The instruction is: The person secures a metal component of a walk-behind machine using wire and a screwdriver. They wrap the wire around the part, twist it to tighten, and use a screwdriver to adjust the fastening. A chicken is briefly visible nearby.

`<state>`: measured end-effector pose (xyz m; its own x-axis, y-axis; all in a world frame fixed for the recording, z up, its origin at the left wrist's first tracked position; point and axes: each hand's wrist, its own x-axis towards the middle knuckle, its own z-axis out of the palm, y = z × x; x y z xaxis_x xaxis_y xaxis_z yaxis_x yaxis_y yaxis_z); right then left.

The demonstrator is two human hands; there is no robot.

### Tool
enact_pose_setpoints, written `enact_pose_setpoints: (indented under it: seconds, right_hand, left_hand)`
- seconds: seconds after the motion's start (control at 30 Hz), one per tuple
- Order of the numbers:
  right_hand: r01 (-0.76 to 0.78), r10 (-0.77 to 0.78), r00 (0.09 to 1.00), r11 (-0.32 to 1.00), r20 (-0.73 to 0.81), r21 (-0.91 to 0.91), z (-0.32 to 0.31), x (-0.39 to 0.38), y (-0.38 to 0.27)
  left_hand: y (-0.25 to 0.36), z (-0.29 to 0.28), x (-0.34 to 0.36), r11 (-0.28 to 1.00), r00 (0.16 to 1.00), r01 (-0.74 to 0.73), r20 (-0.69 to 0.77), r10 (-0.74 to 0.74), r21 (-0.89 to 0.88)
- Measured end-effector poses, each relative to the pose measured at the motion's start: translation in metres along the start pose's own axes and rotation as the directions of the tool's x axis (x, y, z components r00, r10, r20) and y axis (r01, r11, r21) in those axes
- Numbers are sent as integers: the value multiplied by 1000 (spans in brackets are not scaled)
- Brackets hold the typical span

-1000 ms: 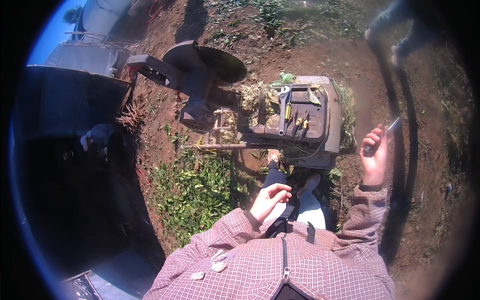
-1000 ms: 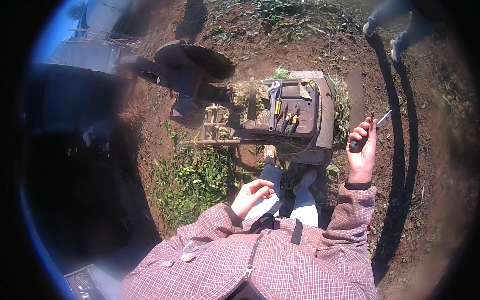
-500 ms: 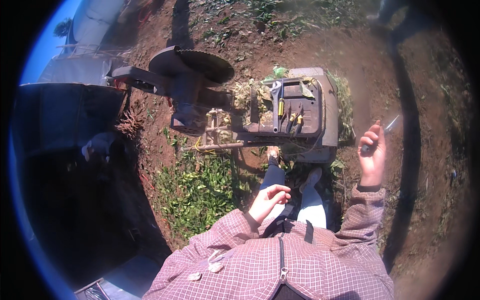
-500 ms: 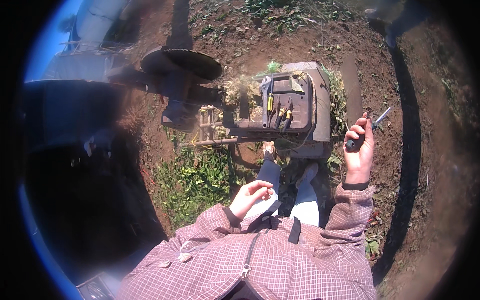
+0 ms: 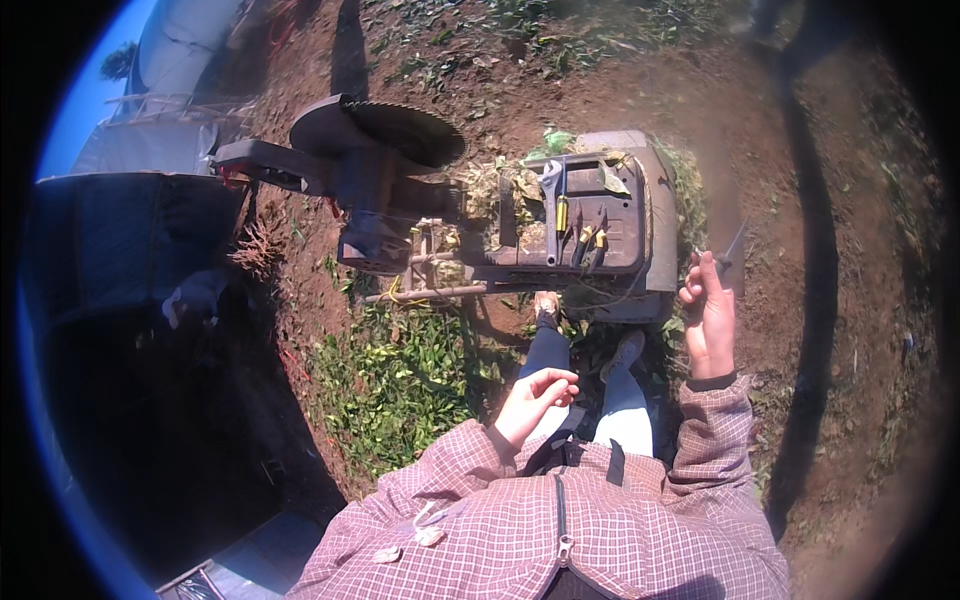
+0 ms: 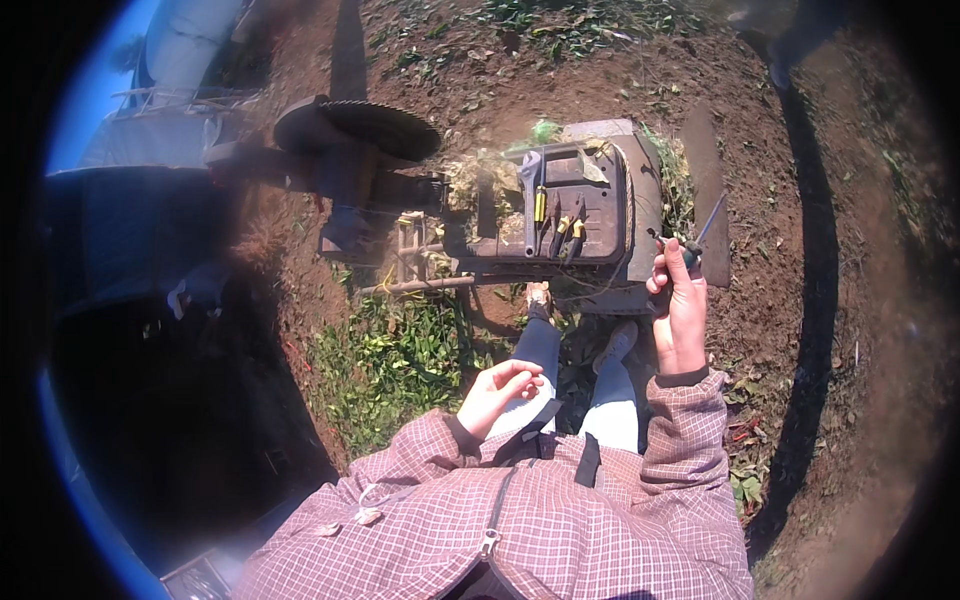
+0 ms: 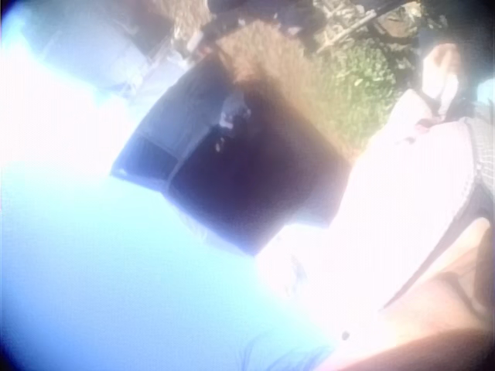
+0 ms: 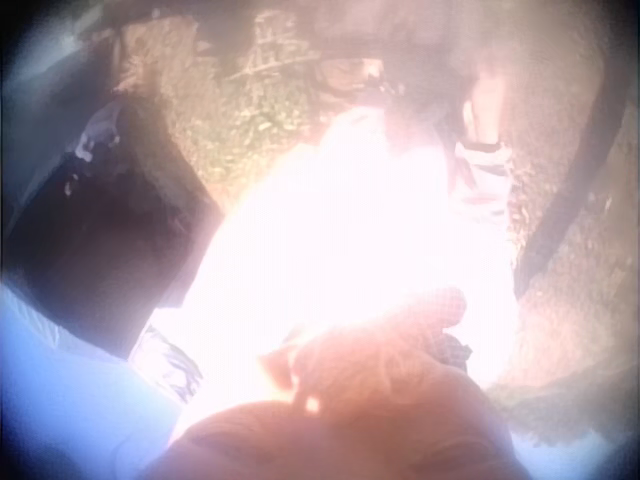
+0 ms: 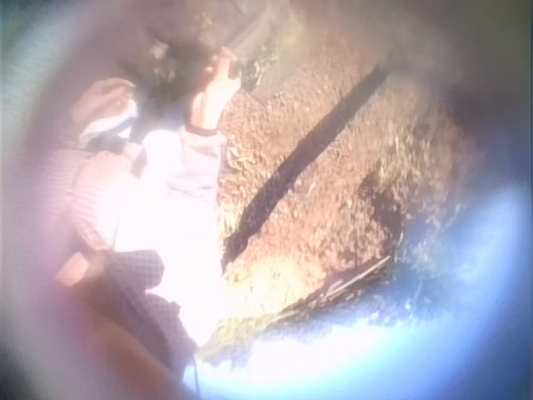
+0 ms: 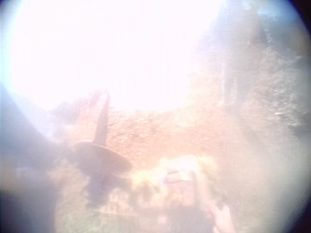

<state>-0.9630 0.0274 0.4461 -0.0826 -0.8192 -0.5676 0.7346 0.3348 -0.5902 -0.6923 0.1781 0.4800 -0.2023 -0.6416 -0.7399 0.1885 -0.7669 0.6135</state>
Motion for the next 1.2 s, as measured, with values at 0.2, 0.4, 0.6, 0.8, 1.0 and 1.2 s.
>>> enact_pose_setpoints:
  seconds: [0.2, 0.4, 0.6, 0.8, 1.0, 1.2]
  right_hand:
    - [259, 7, 911, 768, 413, -586, 44, -83, 101]
    - [284, 145, 837, 708, 527, -646, 67, -95, 133]
    - [308, 355, 839, 314, 412, -898, 74, -25, 169]
    - [565, 246, 675, 433, 695, -702, 108, 65, 247]
    - [756, -15, 546, 439, 837, -485, 121, 104, 304]
    - [736, -62, 557, 500, 828, -457, 131, 119, 325]
  left_hand:
    - [39, 21, 11, 816, 990, -141, -55, 133, -561]
    - [12, -43, 6, 783, 947, -315, -227, 226, -536]
    - [62, -197, -3, 893, 641, -450, -689, 339, 21]
    - [206, -311, 15, 682, 251, -542, -680, 689, 492]
    - [214, -374, 63, 847, 606, -417, -593, 530, 330]
    - [251, -321, 97, 992, 796, -124, -599, 85, -25]
